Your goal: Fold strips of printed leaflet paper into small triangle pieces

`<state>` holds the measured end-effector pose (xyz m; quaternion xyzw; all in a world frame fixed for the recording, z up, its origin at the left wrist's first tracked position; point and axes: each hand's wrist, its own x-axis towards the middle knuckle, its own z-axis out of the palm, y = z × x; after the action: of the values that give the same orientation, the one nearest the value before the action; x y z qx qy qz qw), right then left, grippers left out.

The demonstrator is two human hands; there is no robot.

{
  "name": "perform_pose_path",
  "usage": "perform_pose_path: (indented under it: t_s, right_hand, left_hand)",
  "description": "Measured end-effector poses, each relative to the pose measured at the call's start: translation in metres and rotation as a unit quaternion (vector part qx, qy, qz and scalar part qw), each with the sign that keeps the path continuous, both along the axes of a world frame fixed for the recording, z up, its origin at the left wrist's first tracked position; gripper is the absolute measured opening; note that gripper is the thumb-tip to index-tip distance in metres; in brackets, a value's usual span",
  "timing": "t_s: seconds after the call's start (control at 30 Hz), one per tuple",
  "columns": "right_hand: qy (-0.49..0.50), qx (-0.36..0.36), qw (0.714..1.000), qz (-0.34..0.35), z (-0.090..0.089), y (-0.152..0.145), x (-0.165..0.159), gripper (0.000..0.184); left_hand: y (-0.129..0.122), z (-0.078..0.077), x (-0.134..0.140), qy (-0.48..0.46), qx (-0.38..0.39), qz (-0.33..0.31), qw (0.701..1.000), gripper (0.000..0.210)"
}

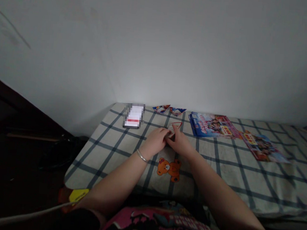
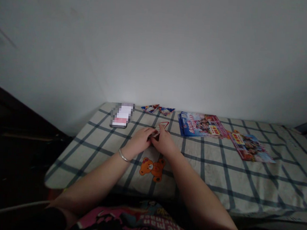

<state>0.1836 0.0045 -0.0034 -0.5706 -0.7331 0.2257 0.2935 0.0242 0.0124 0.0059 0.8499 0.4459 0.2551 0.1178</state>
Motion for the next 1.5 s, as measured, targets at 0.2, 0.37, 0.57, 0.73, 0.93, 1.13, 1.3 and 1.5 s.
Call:
perform_pose_path:
  t_s: [0.2, 0.37, 0.57, 0.73, 0.93, 1.13, 1.3, 1.5]
  right_hand:
    - [0.036, 0.075, 0.997, -0.004, -0.016, 0.007, 0.004, 0.082]
    - [0.063, 0.078, 0.993, 0.055, -0.018, 0.002, 0.009, 0.091]
    - [0.070, 0.056, 0.995, 0.045, -0.018, 0.000, 0.009, 0.095]
    - [0.063, 0.068, 0.994, 0.063, -0.016, 0.002, 0.010, 0.089]
    - [0.030, 0.103, 0.993, 0.051, -0.013, 0.001, 0.011, 0.077]
    - [-0.035, 0.206, 0.978, 0.013, 0.000, 0.000, 0.022, 0.046]
    - [-0.112, 0.223, 0.963, 0.104, 0.013, -0.002, 0.032, 0.034]
    - [-0.137, 0.180, 0.957, 0.180, 0.012, 0.001, 0.034, 0.036]
  left_hand:
    - [0.000, -0.010, -0.009, -0.064, -0.004, -0.048, 0.997, 0.031]
    - [0.000, -0.010, -0.006, -0.066, -0.001, -0.012, 0.998, 0.045]
    - [0.007, -0.016, -0.007, -0.069, -0.016, -0.010, 0.997, 0.050]
    - [0.006, -0.014, -0.009, -0.115, -0.013, -0.001, 0.993, 0.054]
    - [0.005, -0.010, -0.014, -0.151, 0.020, 0.017, 0.988, 0.078]
    - [0.010, -0.013, -0.018, -0.136, 0.028, -0.009, 0.990, 0.073]
    - [0.013, -0.014, -0.021, -0.146, 0.019, -0.002, 0.989, 0.061]
    - [0.017, -0.016, -0.026, -0.167, -0.016, 0.032, 0.985, 0.053]
